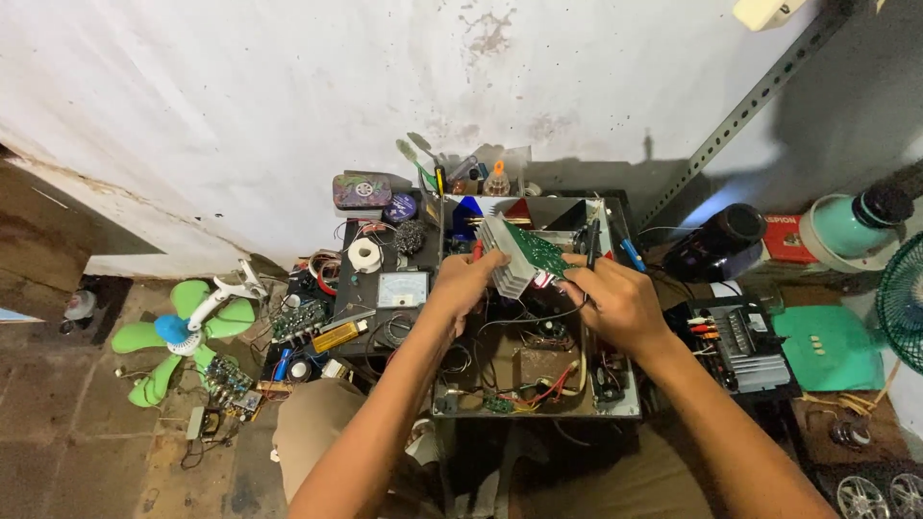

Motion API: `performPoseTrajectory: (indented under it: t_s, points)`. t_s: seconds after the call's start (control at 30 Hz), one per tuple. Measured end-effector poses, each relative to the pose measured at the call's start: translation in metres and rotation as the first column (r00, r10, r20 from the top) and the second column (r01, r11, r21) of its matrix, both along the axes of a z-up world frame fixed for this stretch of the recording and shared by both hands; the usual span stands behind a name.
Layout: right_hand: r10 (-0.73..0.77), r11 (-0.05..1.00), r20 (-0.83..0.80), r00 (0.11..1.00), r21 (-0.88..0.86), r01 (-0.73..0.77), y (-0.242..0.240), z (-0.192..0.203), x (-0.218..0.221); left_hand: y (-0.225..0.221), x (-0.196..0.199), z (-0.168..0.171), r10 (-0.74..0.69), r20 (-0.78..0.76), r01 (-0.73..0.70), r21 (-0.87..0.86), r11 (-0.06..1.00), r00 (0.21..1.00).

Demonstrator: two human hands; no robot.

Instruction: Testing a green circuit board using multimeter probes and performing a visual inspection of the components.

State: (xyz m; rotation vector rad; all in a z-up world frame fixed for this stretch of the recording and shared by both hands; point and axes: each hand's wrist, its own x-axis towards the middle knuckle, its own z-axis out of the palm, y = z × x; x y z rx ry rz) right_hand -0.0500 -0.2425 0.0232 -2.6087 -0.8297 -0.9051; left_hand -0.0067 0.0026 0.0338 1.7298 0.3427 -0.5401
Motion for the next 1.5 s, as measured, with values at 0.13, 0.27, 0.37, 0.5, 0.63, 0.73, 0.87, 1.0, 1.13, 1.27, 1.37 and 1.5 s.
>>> performPoseTrajectory:
  t_s: [0.13, 0.27, 0.37, 0.5, 0.63, 0.73, 0.87, 1.0, 1.13, 1.27, 1.37, 1.5]
  points:
    - [0.011, 0.999, 0.010, 1.000, 0.030, -0.011, 0.005, 0.005, -0.002, 0.000, 0.012, -0.014, -0.050, 0.012, 0.050, 0.012, 0.999, 0.999]
    - [0.024, 0.998, 0.034, 0.999, 0.050, -0.025, 0.006, 0.005, 0.000, 0.006, 0.011, 0.003, -0.070, -0.018, 0.071, 0.028, 0.997, 0.997]
    - [0.039, 0.997, 0.043, 0.998, 0.065, -0.042, 0.003, -0.003, 0.004, 0.007, 0.015, 0.001, -0.081, 0.008, 0.081, 0.036, 0.996, 0.997]
    - [0.034, 0.994, 0.069, 0.997, 0.100, -0.040, 0.006, 0.000, 0.001, 0.008, 0.018, 0.010, -0.068, 0.024, 0.066, 0.049, 0.997, 0.997]
    - [0.011, 0.991, 0.059, 0.998, 0.129, -0.019, 0.011, 0.010, 0.002, -0.001, 0.019, 0.023, -0.043, 0.054, 0.042, 0.010, 0.999, 0.998]
    - [0.027, 0.980, 0.018, 0.999, 0.199, -0.030, 0.012, 0.014, 0.003, -0.006, 0.017, 0.030, -0.035, 0.073, 0.036, -0.007, 0.999, 0.997]
    - [-0.008, 0.975, 0.010, 1.000, 0.222, 0.006, 0.018, 0.023, 0.001, -0.007, 0.005, 0.053, 0.026, 0.063, -0.021, -0.085, 0.996, 0.998]
    - [-0.015, 0.977, 0.006, 1.000, 0.212, 0.013, 0.015, 0.016, 0.003, -0.009, 0.017, 0.031, 0.006, 0.069, 0.003, -0.122, 0.992, 0.998]
    - [-0.003, 0.984, 0.045, 0.999, 0.176, -0.005, 0.012, 0.002, 0.006, -0.005, 0.017, 0.033, 0.030, 0.044, -0.024, -0.128, 0.992, 0.999]
    - [0.059, 0.994, 0.123, 0.991, 0.085, -0.070, 0.023, 0.005, -0.001, -0.001, 0.019, 0.027, -0.063, 0.002, 0.063, 0.017, 0.998, 0.998]
    - [0.102, 0.994, 0.186, 0.977, 0.008, -0.106, 0.033, 0.021, -0.007, 0.003, 0.018, 0.025, -0.111, 0.009, 0.109, 0.116, 0.987, 0.994]
    - [0.124, 0.990, 0.272, 0.954, -0.095, -0.101, 0.040, 0.026, -0.008, 0.008, 0.010, 0.037, -0.160, -0.029, 0.163, 0.187, 0.969, 0.987]
